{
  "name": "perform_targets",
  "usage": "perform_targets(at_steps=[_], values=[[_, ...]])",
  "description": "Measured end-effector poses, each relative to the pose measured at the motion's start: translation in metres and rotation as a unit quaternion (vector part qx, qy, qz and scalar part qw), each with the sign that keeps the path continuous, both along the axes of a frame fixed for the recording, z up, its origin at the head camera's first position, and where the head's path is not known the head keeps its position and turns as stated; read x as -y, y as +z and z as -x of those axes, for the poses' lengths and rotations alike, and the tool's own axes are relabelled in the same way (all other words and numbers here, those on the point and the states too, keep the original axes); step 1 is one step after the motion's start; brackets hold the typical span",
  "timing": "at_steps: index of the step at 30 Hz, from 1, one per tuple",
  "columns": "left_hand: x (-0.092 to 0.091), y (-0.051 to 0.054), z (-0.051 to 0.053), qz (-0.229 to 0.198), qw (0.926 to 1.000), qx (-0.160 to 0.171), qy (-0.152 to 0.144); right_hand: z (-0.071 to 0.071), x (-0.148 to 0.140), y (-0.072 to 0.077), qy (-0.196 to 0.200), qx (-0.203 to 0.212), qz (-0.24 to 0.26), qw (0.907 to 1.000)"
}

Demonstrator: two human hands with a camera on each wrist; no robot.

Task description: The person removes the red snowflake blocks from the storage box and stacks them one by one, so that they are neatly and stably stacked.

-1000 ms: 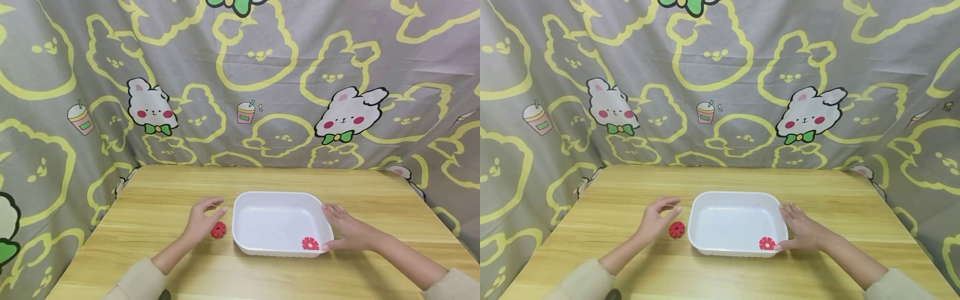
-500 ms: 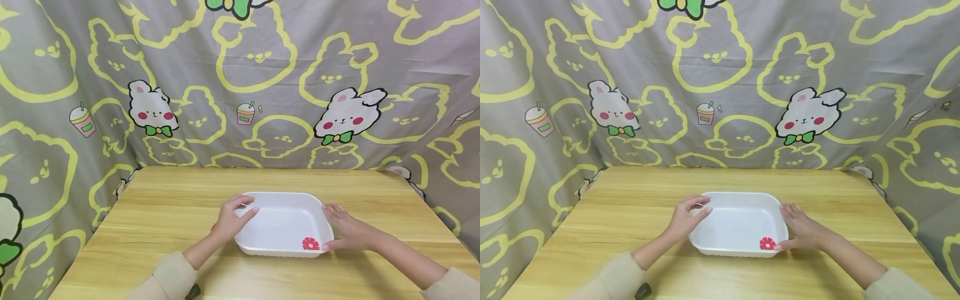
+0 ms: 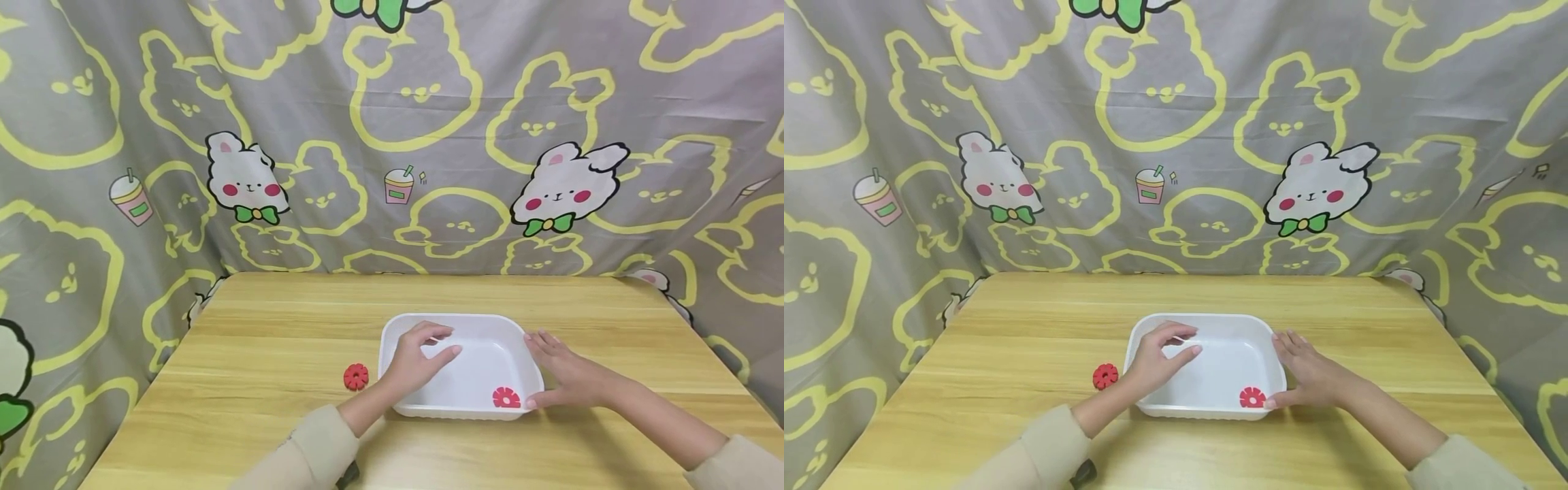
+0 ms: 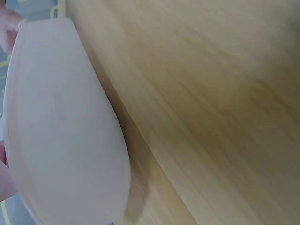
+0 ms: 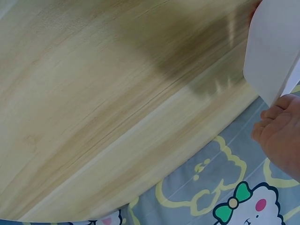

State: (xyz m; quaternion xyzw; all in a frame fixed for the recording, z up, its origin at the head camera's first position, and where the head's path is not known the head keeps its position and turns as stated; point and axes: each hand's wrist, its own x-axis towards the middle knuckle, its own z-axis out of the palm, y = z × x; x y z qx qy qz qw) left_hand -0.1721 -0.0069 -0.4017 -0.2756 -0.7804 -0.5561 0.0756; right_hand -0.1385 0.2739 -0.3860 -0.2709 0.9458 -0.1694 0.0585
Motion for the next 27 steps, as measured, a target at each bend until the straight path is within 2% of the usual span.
perform_targets(at_steps=[7,15,18,21,23,27], values=[[-0.022,-0.003,-0.001,0.02,0.9993,-0.002,-0.031,0.0,0.0,0.0,0.0,-0.004,-0.003,1.0],[-0.039,-0.007,0.001,0.037,0.9984,0.002,-0.043,0.001,0.001,0.001,0.003,-0.006,0.0,1.0],[-0.044,-0.009,0.004,0.073,0.9961,-0.001,-0.048,0.001,0.0,0.0,0.003,-0.01,-0.006,0.9999],[-0.05,-0.012,0.009,0.142,0.9875,-0.006,-0.067,0.002,0.0,0.0,0.006,-0.018,-0.01,0.9998],[-0.054,-0.014,0.011,0.196,0.9769,-0.012,-0.085,0.002,-0.001,0.0,0.007,-0.021,-0.01,0.9997],[-0.062,-0.021,0.015,0.264,0.9565,-0.01,-0.125,0.001,-0.001,-0.001,0.006,-0.014,-0.003,0.9999]])
